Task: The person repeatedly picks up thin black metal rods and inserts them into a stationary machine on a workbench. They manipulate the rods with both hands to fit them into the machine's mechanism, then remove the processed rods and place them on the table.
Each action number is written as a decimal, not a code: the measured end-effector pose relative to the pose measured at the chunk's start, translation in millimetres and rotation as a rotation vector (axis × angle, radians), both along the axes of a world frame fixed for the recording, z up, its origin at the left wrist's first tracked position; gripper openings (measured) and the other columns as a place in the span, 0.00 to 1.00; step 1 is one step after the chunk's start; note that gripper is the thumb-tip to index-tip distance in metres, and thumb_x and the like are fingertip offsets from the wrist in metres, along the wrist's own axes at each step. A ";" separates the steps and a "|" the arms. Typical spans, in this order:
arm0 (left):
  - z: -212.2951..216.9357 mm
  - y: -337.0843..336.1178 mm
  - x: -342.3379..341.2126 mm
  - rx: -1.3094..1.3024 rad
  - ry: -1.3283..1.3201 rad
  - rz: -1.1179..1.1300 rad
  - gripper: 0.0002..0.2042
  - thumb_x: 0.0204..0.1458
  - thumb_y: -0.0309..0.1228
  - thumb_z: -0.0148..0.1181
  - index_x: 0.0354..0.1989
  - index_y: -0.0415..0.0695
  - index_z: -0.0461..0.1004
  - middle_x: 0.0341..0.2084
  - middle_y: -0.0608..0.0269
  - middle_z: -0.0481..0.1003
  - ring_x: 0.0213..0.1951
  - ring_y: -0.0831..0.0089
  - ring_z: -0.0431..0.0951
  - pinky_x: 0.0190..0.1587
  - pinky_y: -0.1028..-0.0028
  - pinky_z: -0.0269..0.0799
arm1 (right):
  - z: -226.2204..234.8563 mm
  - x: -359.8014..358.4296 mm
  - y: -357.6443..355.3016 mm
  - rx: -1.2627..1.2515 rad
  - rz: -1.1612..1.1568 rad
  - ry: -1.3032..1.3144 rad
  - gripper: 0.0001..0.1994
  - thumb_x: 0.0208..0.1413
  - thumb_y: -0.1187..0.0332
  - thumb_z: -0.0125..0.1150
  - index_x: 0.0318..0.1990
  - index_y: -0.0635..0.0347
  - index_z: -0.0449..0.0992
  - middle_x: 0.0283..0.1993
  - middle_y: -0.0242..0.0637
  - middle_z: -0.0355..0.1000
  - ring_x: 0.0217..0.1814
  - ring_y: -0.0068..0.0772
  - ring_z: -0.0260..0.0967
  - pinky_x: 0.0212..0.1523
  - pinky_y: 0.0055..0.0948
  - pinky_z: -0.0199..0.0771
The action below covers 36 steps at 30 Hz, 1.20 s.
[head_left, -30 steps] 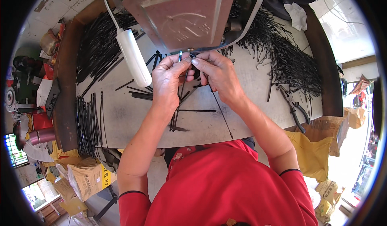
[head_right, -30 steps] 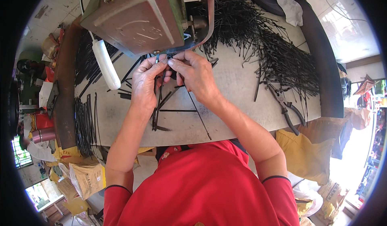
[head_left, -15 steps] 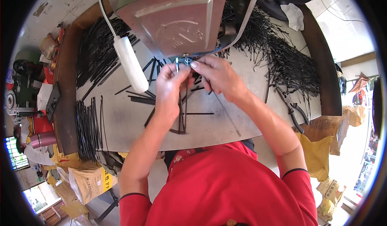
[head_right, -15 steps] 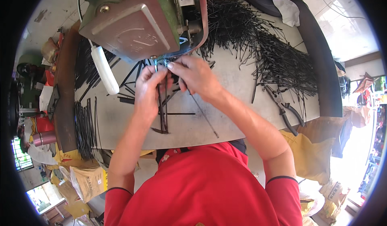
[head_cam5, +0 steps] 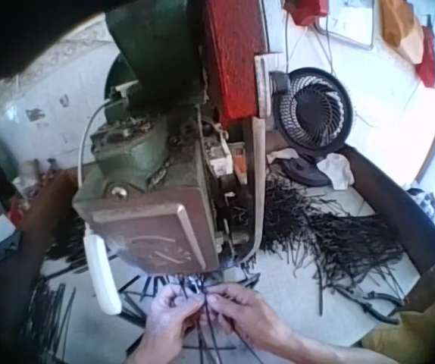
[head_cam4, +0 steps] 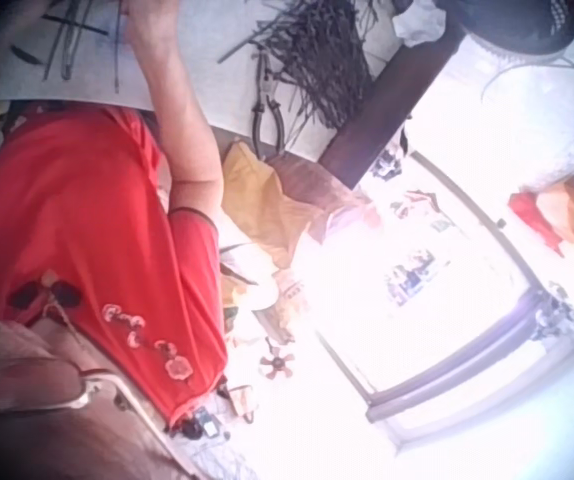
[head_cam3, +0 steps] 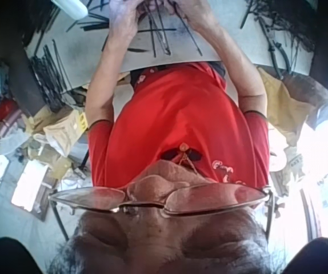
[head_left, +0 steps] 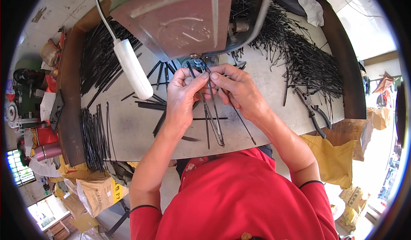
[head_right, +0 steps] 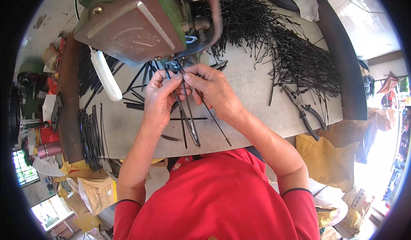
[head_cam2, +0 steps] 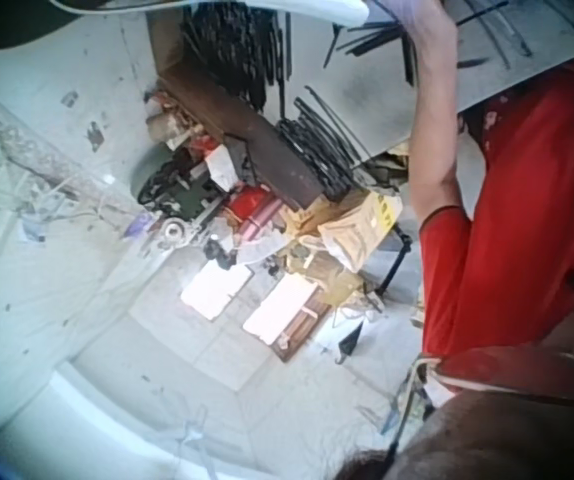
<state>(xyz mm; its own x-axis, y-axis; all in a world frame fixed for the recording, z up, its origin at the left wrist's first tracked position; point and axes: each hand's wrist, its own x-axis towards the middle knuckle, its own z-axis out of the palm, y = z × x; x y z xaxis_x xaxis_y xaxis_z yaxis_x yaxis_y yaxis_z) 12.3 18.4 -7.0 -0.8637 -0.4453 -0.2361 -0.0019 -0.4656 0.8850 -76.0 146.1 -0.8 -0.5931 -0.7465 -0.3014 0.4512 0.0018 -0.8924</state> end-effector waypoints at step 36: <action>-4.1 -4.6 -11.2 0.060 0.058 0.118 0.09 0.51 0.27 0.61 0.33 0.42 0.65 0.22 0.64 0.72 0.23 0.75 0.73 0.28 0.77 0.70 | 4.3 -5.2 -15.2 0.028 0.011 0.116 0.11 0.60 0.66 0.52 0.43 0.63 0.74 0.23 0.27 0.68 0.17 0.11 0.57 0.12 0.14 0.49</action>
<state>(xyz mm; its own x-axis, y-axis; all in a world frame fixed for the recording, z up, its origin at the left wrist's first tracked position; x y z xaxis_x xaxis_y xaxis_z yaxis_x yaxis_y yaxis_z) 1.1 13.8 -11.1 -0.8192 -0.5311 -0.2166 0.1061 -0.5114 0.8527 -81.2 130.9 3.5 -0.6169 -0.7455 -0.2522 0.3452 0.0317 -0.9380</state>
